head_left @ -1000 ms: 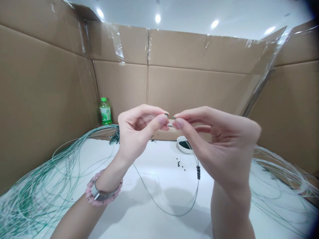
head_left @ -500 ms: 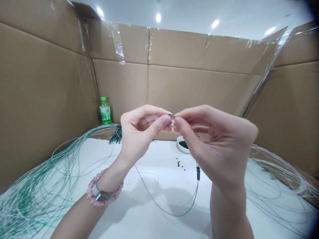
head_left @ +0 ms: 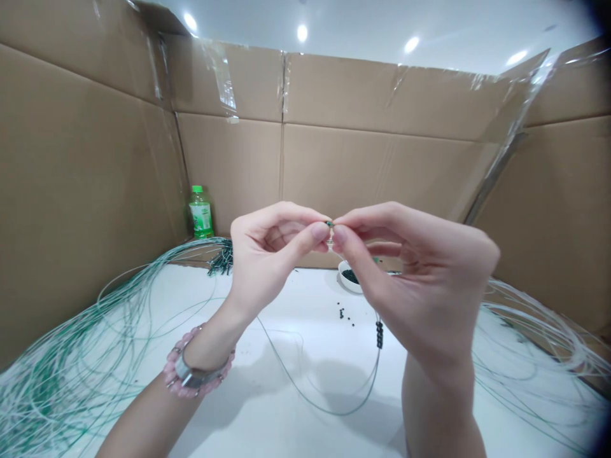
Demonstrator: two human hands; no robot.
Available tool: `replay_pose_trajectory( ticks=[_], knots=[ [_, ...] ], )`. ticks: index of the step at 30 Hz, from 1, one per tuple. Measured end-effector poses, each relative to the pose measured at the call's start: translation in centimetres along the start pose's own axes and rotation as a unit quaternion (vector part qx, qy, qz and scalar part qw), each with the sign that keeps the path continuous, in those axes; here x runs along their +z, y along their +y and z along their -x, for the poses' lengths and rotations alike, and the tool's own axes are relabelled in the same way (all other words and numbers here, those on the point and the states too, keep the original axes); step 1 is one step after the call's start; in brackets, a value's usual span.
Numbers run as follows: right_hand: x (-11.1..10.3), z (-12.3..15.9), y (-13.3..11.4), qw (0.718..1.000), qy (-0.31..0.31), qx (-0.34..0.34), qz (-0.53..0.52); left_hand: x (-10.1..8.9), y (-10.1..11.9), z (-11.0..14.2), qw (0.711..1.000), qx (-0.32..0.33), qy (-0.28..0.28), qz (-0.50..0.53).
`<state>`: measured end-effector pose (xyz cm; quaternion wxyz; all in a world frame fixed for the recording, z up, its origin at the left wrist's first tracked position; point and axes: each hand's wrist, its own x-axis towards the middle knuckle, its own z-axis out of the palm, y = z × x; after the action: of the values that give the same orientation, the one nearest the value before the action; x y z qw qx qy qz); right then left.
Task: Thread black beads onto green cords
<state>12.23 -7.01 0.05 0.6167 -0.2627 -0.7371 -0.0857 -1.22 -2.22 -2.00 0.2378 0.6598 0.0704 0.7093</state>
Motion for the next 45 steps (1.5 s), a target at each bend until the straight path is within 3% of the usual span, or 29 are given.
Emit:
replay_pose_trajectory(
  ticks=[31, 36, 38, 42, 45],
  knots=[
    [-0.2, -0.1, -0.1, 1.0, -0.011, -0.006, 0.0, 0.3, 0.1, 0.3, 1.0, -0.003, 0.004, -0.024],
    [-0.1, -0.1, 0.1, 1.0, 0.012, 0.006, -0.014, -0.4, -0.4, -0.1, 1.0, -0.009, 0.022, 0.007],
    [0.0, -0.1, 0.2, 0.999, 0.032, 0.02, -0.022, -0.9, -0.6, -0.5, 0.999, -0.021, -0.004, 0.031],
    [0.1, -0.3, 0.5, 0.997, 0.054, 0.029, -0.04, -1.7, -0.2, -0.7, 0.983, -0.09, -0.143, 0.073],
    [0.0, -0.4, 0.6, 0.997, 0.042, 0.04, -0.048, -1.4, 0.1, -0.5, 0.978, -0.114, -0.162, 0.069]
  ],
)
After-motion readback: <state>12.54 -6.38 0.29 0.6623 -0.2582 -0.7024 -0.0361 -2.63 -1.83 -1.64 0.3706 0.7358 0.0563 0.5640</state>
